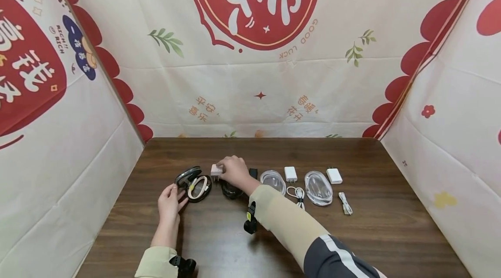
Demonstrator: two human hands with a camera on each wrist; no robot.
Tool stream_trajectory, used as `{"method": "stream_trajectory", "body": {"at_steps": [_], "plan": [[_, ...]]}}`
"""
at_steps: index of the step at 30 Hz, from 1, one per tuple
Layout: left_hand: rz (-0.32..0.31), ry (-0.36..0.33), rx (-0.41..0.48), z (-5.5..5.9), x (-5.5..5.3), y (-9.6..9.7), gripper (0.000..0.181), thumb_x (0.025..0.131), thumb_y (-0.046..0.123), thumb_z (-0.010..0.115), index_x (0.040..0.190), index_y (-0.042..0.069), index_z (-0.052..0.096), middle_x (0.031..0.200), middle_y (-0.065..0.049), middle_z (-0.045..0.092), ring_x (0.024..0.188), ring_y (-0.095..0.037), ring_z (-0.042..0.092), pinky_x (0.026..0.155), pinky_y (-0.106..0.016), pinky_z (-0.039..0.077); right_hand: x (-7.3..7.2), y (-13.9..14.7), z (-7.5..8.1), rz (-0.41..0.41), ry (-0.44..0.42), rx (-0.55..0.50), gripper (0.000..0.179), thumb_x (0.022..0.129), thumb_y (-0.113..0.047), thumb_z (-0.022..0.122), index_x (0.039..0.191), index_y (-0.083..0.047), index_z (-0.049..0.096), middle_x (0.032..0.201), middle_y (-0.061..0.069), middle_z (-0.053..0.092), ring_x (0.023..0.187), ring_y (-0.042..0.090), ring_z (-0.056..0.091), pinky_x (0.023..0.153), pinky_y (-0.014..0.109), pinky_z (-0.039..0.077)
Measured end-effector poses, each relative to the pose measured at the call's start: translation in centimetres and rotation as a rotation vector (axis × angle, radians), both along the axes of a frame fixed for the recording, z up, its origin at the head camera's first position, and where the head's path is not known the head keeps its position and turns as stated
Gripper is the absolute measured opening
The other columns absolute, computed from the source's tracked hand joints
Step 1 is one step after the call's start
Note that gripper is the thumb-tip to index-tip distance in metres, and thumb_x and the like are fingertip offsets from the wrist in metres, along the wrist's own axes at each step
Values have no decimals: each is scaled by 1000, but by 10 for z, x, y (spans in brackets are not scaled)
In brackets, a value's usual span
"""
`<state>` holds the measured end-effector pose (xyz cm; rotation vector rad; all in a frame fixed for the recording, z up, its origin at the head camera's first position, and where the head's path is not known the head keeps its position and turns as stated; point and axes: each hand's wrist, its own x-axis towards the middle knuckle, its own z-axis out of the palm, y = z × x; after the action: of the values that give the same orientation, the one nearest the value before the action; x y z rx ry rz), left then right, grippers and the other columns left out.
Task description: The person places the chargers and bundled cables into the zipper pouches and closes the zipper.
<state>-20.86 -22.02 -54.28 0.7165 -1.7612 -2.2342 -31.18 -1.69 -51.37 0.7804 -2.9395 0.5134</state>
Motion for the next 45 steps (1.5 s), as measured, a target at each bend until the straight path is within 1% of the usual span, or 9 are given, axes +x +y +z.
{"method": "stream_trajectory", "body": {"at_steps": [10, 17, 20, 21, 24, 31, 37, 41, 45], "plan": [[26, 13, 32, -3, 5, 10, 39, 105, 19, 42, 132, -10, 44, 137, -28, 41, 102, -22, 63, 76, -31, 57, 21, 3, 6, 5, 34, -75, 31, 81, -31, 81, 110, -23, 74, 107, -6, 69, 100, 18, 59, 91, 45, 44], [69, 119, 87, -3, 16, 17, 34, 103, 21, 49, 119, -9, 53, 123, -23, 48, 89, -18, 65, 67, -27, 57, 37, -7, 10, 21, 58, -72, 30, 79, -35, 81, 107, -26, 74, 109, -8, 67, 101, 14, 58, 93, 42, 43], [82, 93, 85, 0, 18, 20, 34, 104, 19, 48, 121, -10, 51, 127, -27, 48, 88, -17, 66, 68, -28, 58, 43, -13, 10, 26, 65, -59, 30, 79, -36, 81, 106, -26, 74, 108, -8, 67, 101, 14, 57, 94, 42, 42], [83, 56, 64, 1, 18, 22, 36, 104, 19, 46, 124, -10, 49, 131, -28, 45, 90, -16, 65, 70, -29, 57, 45, -14, 9, 31, 65, -53, 30, 79, -36, 81, 107, -26, 74, 108, -8, 67, 102, 14, 57, 95, 42, 42], [86, 19, 68, 3, 19, 25, 38, 105, 18, 42, 129, -11, 46, 135, -30, 44, 93, -17, 65, 74, -32, 57, 50, -19, 5, 54, 84, -24, 29, 80, -38, 79, 106, -27, 74, 106, -10, 66, 101, 13, 56, 97, 43, 40], [92, 14, 69, 3, 26, 36, 40, 106, 20, 40, 133, -9, 44, 137, -30, 43, 103, -23, 63, 75, -31, 57, 60, -25, -3, 73, 146, 58, 23, 80, -39, 77, 101, -29, 75, 102, -11, 63, 99, 12, 53, 98, 43, 38], [69, 7, 71, 3, 29, 39, 45, 106, 23, 39, 138, -8, 41, 140, -29, 40, 119, -35, 53, 82, -33, 55, 64, -26, -10, 88, 267, 104, 16, 78, -37, 76, 94, -31, 77, 96, -10, 62, 94, 13, 52, 91, 41, 40], [70, 9, 78, 1, 30, 40, 45, 106, 24, 40, 138, -8, 42, 141, -28, 39, 119, -34, 54, 81, -33, 55, 65, -29, -16, 100, 333, 136, 9, 76, -36, 75, 85, -34, 77, 93, -9, 61, 91, 14, 52, 89, 41, 39], [76, 11, 70, 0, 30, 39, 45, 106, 24, 40, 137, -8, 42, 140, -28, 40, 119, -35, 54, 79, -31, 56, 66, -32, -17, 103, 348, 158, 4, 75, -36, 75, 79, -36, 76, 92, -9, 60, 91, 14, 51, 92, 43, 38]]}}
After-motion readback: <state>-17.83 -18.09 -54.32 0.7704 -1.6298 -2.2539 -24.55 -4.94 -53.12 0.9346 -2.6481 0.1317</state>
